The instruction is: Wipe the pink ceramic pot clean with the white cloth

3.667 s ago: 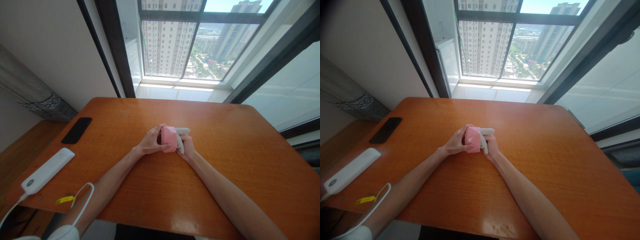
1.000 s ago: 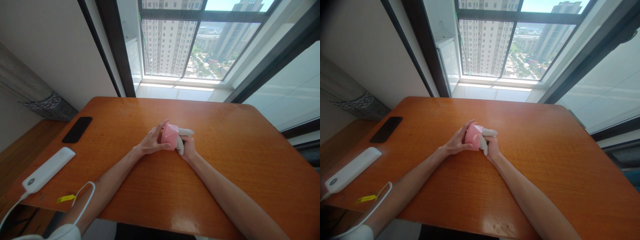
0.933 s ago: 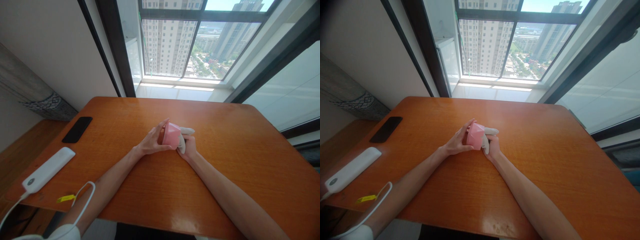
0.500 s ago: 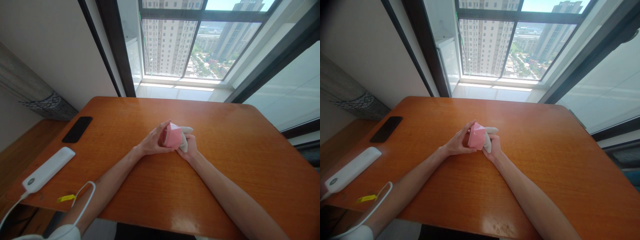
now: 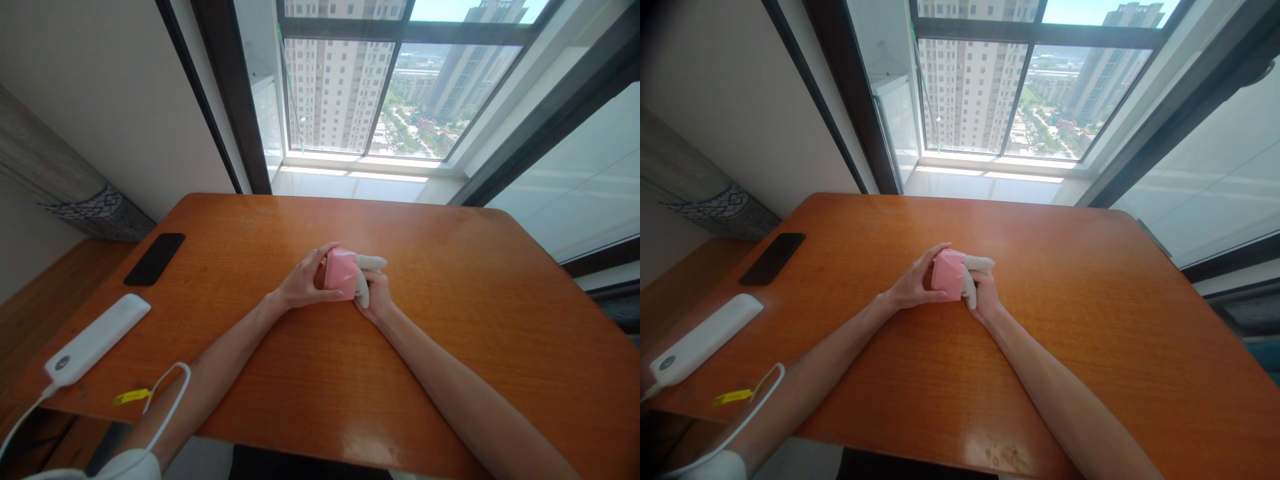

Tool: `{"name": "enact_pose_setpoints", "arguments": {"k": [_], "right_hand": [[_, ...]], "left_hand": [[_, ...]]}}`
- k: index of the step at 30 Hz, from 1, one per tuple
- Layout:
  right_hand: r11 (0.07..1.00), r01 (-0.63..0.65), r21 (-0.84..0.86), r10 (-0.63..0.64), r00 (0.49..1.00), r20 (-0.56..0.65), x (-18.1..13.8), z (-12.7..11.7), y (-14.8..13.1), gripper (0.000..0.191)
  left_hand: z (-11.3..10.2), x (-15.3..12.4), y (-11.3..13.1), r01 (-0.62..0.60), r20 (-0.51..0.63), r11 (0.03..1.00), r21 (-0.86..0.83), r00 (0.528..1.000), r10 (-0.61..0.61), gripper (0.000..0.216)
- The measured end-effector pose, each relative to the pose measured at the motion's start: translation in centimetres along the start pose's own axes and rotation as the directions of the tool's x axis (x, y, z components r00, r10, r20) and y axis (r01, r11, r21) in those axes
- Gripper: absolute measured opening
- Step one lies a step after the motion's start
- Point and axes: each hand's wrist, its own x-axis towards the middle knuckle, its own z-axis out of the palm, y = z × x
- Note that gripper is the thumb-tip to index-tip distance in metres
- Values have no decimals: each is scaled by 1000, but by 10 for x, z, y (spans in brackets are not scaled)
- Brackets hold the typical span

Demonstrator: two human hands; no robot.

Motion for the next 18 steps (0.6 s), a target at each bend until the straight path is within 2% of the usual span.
{"name": "enact_pose_setpoints", "arguments": {"k": [5, 10, 18], "right_hand": [[998, 51, -45, -50, 999, 11, -4, 2, -1, 14], [994, 67, -89, -67, 998, 8, -7, 4, -1, 3], [994, 51, -92, -53, 998, -23, -7, 2, 1, 4]], "left_hand": [[-2, 1, 1, 41, 6, 998, -44, 999, -40, 100], [-3, 3, 2, 76, 22, 996, -54, 997, -74, 99], [-4, 3, 2, 81, 37, 995, -53, 996, -79, 100]]}}
